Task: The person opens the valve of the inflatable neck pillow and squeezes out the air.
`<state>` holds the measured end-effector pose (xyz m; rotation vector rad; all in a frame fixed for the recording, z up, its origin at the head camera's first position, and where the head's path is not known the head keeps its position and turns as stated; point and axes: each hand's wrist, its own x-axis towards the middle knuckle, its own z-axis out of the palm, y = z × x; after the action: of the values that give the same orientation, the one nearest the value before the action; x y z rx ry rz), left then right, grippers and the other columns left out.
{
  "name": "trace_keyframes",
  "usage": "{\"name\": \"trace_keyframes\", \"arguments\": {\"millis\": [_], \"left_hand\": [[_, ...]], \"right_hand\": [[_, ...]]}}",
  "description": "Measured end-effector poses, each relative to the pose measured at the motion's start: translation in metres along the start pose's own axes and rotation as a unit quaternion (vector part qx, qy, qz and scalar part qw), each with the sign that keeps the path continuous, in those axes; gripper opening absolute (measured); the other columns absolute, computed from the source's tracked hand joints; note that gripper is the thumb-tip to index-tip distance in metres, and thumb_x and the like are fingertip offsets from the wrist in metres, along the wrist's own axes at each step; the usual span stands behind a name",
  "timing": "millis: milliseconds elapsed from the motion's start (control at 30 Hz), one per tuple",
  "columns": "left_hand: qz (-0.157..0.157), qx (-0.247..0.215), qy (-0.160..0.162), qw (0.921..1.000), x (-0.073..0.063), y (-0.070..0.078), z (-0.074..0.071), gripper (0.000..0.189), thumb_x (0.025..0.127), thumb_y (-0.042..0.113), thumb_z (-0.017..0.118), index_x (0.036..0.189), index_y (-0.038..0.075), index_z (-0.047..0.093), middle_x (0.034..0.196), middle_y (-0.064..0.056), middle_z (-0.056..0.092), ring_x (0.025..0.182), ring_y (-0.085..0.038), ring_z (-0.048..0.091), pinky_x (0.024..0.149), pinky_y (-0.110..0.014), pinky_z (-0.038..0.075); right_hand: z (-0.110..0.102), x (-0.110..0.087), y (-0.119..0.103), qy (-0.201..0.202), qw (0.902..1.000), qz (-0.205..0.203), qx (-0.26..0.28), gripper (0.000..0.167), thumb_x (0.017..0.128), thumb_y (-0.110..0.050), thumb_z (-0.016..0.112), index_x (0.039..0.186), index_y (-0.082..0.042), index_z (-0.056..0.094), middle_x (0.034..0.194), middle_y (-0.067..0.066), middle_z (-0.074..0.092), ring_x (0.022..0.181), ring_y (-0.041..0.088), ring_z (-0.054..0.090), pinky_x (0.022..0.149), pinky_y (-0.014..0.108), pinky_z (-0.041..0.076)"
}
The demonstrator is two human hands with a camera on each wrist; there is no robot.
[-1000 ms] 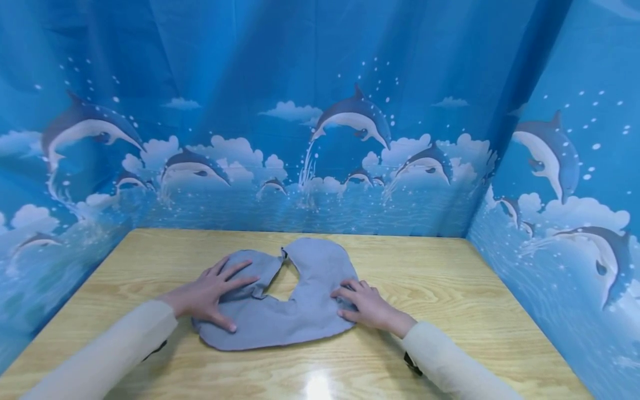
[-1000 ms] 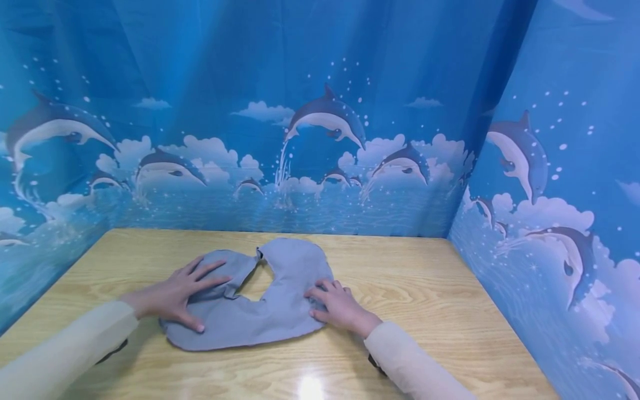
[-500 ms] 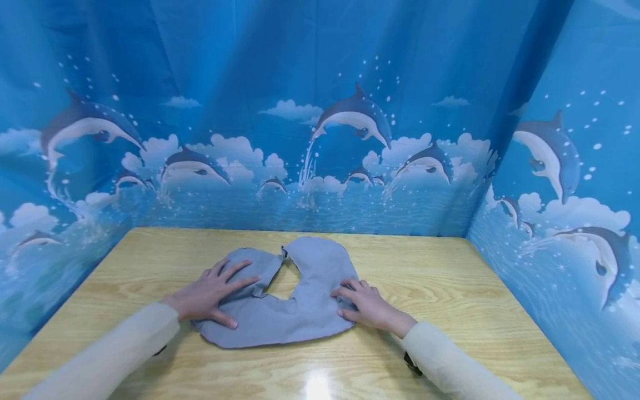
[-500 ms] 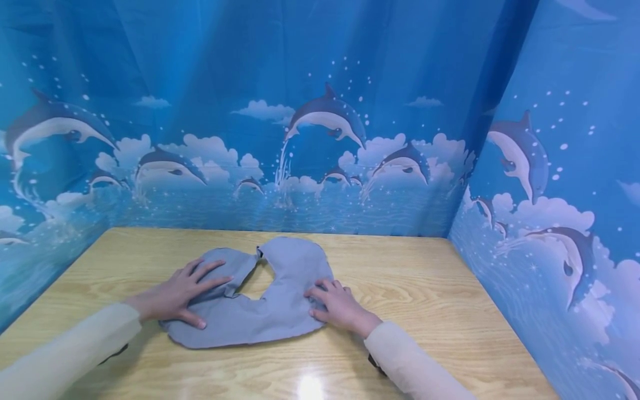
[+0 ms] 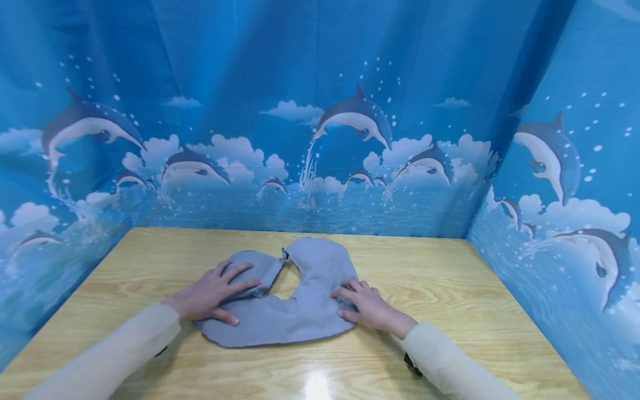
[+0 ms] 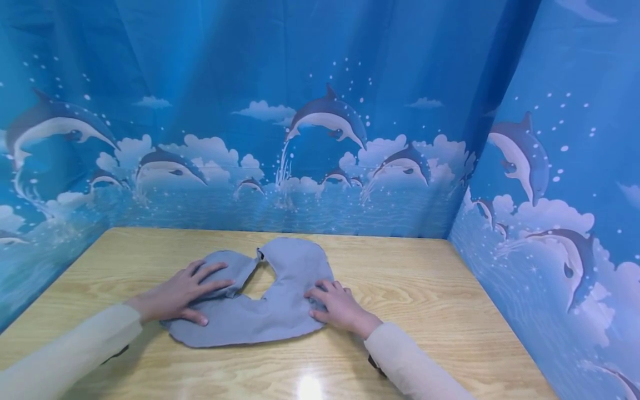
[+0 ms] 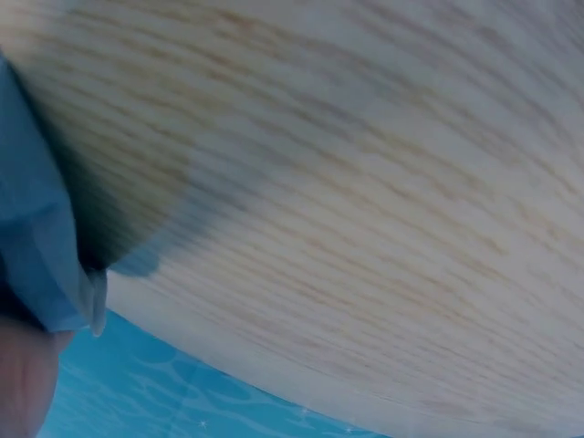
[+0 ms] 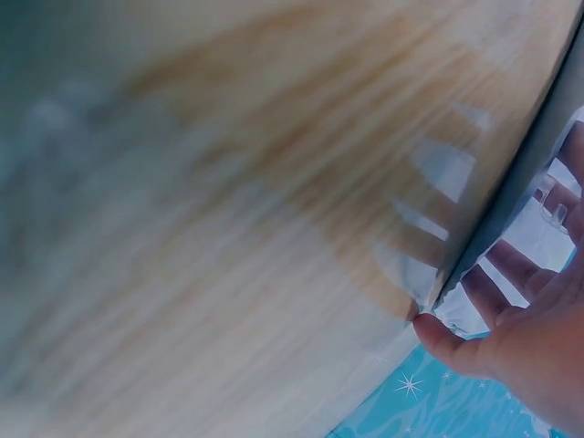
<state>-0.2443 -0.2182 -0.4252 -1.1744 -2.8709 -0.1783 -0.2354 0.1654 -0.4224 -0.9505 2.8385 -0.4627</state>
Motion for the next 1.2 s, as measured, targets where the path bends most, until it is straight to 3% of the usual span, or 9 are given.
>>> {"name": "trace_keyframes", "arguments": {"millis": [233, 467, 567, 800, 1200], "left_hand": [[-0.055, -0.075, -0.002, 0.9957, 0.005, 0.000, 0.000, 0.095, 0.064, 0.077, 0.055, 0.144, 0.035, 0.024, 0.151, -0.007, 0.016, 0.131, -0.050, 0.019, 0.093, -0.070, 0.026], [-0.135, -0.106, -0.016, 0.9850, 0.010, 0.008, 0.001, 0.105, 0.055, 0.076, 0.063, 0.144, 0.035, 0.024, 0.151, -0.022, 0.007, 0.129, -0.055, 0.015, 0.091, -0.073, 0.023], [-0.135, -0.097, -0.020, 0.9859, 0.012, 0.010, -0.002, 0.105, 0.055, 0.074, 0.065, 0.143, 0.034, 0.027, 0.149, -0.023, 0.013, 0.129, -0.053, 0.018, 0.091, -0.071, 0.025], [-0.099, -0.084, -0.033, 0.9911, 0.015, 0.018, -0.010, 0.096, 0.061, 0.066, 0.069, 0.142, 0.034, 0.029, 0.146, -0.020, 0.024, 0.126, -0.046, 0.028, 0.092, -0.065, 0.030], [-0.089, -0.054, -0.045, 0.9936, 0.014, 0.039, -0.017, 0.081, 0.072, 0.044, 0.074, 0.140, 0.036, 0.032, 0.145, -0.018, 0.029, 0.124, -0.045, 0.034, 0.092, -0.065, 0.032]], "right_hand": [[0.000, 0.001, 0.000, -0.001, 1.0000, -0.001, -0.002, 0.034, 0.090, -0.033, 0.056, 0.123, -0.023, 0.055, 0.133, 0.013, 0.042, 0.113, 0.034, 0.043, 0.085, 0.057, 0.036], [-0.001, 0.000, -0.002, -0.006, 1.0000, 0.000, 0.002, 0.034, 0.091, -0.032, 0.056, 0.123, -0.022, 0.054, 0.134, 0.014, 0.042, 0.114, 0.035, 0.042, 0.086, 0.057, 0.035], [-0.001, 0.000, -0.002, -0.004, 1.0000, 0.001, 0.001, 0.034, 0.091, -0.031, 0.056, 0.123, -0.022, 0.055, 0.134, 0.014, 0.042, 0.114, 0.035, 0.042, 0.086, 0.057, 0.035], [-0.002, 0.001, -0.002, -0.010, 0.9999, 0.004, -0.002, 0.033, 0.091, -0.031, 0.056, 0.123, -0.022, 0.055, 0.135, 0.014, 0.041, 0.114, 0.035, 0.042, 0.086, 0.057, 0.035], [-0.002, 0.001, -0.002, -0.014, 0.9998, 0.011, -0.001, 0.033, 0.090, -0.031, 0.057, 0.122, -0.022, 0.055, 0.135, 0.013, 0.041, 0.115, 0.035, 0.042, 0.087, 0.057, 0.035]]}}
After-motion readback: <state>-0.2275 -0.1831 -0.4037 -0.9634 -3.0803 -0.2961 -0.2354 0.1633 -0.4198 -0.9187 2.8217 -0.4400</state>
